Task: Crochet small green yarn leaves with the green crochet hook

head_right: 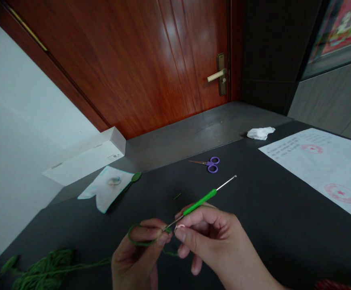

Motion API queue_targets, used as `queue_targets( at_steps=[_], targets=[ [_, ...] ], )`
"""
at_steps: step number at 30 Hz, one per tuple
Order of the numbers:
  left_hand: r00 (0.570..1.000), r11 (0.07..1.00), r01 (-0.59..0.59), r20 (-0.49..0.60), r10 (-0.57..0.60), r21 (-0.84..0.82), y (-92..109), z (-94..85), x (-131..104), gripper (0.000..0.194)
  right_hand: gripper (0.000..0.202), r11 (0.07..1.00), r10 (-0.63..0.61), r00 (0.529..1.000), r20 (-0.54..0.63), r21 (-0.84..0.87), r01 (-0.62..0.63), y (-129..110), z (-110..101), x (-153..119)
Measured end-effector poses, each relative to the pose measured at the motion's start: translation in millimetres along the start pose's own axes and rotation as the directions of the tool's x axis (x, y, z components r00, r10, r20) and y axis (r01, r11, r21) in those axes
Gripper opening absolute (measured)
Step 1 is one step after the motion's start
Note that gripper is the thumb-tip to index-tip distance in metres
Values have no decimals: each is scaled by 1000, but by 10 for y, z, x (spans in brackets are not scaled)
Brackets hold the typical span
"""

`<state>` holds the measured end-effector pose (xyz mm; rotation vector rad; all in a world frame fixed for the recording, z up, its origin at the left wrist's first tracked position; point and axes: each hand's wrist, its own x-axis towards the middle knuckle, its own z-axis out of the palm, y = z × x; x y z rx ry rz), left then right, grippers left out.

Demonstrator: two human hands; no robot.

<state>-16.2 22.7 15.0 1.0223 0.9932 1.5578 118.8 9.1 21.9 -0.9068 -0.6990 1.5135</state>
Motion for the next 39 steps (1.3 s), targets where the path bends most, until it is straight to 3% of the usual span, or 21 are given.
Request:
queue_targets(
  at_steps=[5,9,13,24,31,39],
  targets=[
    [999,999,3,-41,-1,53,16,17,-23,17,10,997,69,992,102,-35,-66,-20,-34,45],
    [998,992,-69,-6,70,104,14,29,-39,17,12,998,54,989,135,11,-56,-11,-48,84],
    [995,987,-100,8,99,124,15,32,-47,17,15,988,150,978,146,20,-155,-7,-52,96],
    [993,994,-51,111,40,94,11,-28,-6,17,10,963,253,943,216,38,-267,-178,-36,78],
    [986,998,-9,168,-1,61,18,-46,2,17,13,927,358,926,121,72,-368,-244,-46,25],
    [972,1000,15,235,-9,-23,16,-94,48,16,8,905,380,918,112,158,-394,-246,-38,-19]
  ],
)
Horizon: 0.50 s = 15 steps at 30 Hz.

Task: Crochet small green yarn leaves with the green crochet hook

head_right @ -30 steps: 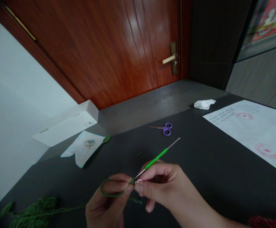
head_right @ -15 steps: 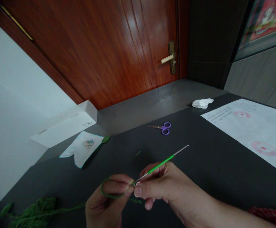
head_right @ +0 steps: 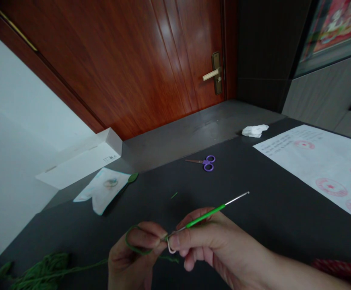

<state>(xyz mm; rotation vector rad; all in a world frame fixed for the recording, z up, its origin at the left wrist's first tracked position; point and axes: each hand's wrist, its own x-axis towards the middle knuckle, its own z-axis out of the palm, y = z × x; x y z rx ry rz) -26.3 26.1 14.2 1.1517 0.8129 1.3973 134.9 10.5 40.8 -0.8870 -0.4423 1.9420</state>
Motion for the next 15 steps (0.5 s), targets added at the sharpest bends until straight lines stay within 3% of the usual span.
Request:
queue_targets(
  at_steps=[6,9,12,15],
  targets=[
    [961,992,-128,247,122,8,-11,-141,62,28,12,1000,-16,1000,-16,23,16,-8,17,-6],
    [988,998,-63,139,66,-26,0,-98,51,21,13,994,-57,998,1,-93,57,-6,2,12],
    [999,996,43,-25,-45,-82,19,-2,24,16,17,954,-202,978,58,-215,210,35,-58,71],
    [992,988,94,-68,-103,-125,35,71,14,17,18,903,-328,942,70,-270,334,78,-122,135]
  ],
)
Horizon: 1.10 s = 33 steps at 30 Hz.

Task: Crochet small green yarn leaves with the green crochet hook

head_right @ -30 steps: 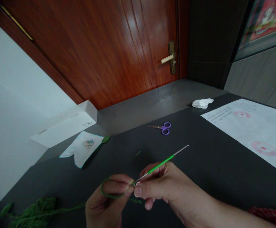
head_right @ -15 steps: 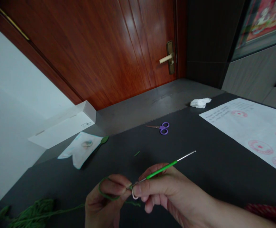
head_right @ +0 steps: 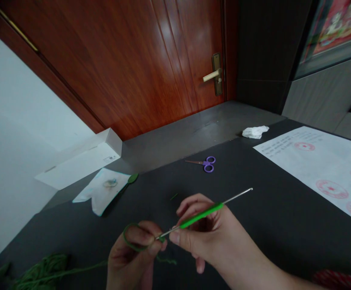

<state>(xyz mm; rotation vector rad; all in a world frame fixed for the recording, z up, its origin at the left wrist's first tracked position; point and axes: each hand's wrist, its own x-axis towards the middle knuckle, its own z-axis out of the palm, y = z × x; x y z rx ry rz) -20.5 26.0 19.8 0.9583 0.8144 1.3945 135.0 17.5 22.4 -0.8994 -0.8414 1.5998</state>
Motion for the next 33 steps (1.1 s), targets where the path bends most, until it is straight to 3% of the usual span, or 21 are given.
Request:
queue_targets(
  at_steps=[6,17,23,29,33],
  targets=[
    [1000,1000,13,-28,-13,8,0,16,6,16,14,998,-42,998,-45,40,44,-38,29,24],
    [991,998,4,-130,3,55,-40,57,-20,15,18,993,90,996,11,72,-91,-64,24,29],
    [990,996,3,-141,9,86,-36,56,-22,16,16,980,174,985,-18,106,-171,-67,44,31],
    [985,988,-42,-159,66,146,-21,56,-21,17,15,982,163,985,-47,106,-157,-81,58,18],
    [985,985,-48,-158,74,165,-34,54,-21,18,21,972,191,982,1,141,-189,-109,72,12]
  ],
)
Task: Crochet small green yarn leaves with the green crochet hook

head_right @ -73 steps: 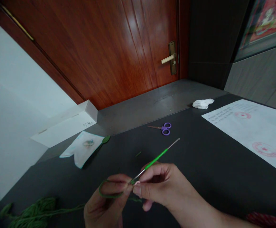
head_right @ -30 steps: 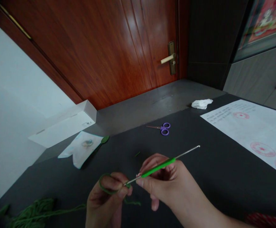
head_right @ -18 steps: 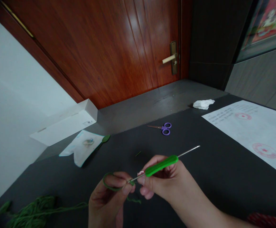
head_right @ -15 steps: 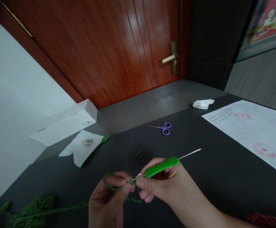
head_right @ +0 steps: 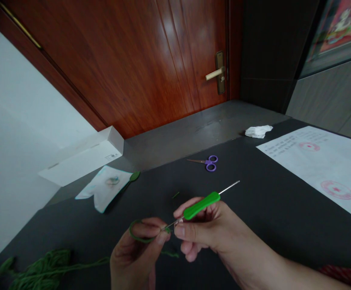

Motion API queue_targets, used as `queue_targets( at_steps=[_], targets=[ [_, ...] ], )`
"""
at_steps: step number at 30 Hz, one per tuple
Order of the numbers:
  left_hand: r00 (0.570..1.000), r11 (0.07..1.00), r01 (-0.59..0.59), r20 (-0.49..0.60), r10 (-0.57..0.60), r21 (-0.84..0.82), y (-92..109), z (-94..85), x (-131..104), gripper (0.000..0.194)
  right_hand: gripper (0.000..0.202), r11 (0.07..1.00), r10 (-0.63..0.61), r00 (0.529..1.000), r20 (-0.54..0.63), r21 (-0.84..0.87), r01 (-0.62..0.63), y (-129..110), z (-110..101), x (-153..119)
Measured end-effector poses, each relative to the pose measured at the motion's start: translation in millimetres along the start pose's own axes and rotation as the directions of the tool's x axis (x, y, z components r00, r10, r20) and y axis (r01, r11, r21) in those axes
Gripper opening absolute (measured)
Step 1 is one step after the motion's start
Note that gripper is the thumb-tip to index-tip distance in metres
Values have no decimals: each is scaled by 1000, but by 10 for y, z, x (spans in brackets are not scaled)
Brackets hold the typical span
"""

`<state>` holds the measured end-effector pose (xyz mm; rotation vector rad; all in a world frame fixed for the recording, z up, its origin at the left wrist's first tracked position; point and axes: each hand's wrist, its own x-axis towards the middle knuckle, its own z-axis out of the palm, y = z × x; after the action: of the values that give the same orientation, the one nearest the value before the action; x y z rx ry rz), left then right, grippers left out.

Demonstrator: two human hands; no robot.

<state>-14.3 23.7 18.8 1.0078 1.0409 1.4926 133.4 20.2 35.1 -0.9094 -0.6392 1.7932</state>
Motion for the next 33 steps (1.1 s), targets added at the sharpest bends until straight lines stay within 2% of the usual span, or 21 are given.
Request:
queue_targets(
  at_steps=[8,14,18,33],
  targets=[
    [999,1000,-24,-23,24,12,3,9,-7,19,19,1000,3,1000,-7,6,-3,30,12,-17],
    [998,997,-60,-10,61,53,-1,21,-30,20,18,998,56,989,136,10,-58,78,-69,80],
    [996,992,-94,1,95,89,-35,8,-47,20,18,997,72,989,127,19,-76,58,-72,74],
    [1000,997,-31,1,31,71,-34,13,-46,19,19,996,81,996,39,-45,-79,-13,-28,17]
  ],
)
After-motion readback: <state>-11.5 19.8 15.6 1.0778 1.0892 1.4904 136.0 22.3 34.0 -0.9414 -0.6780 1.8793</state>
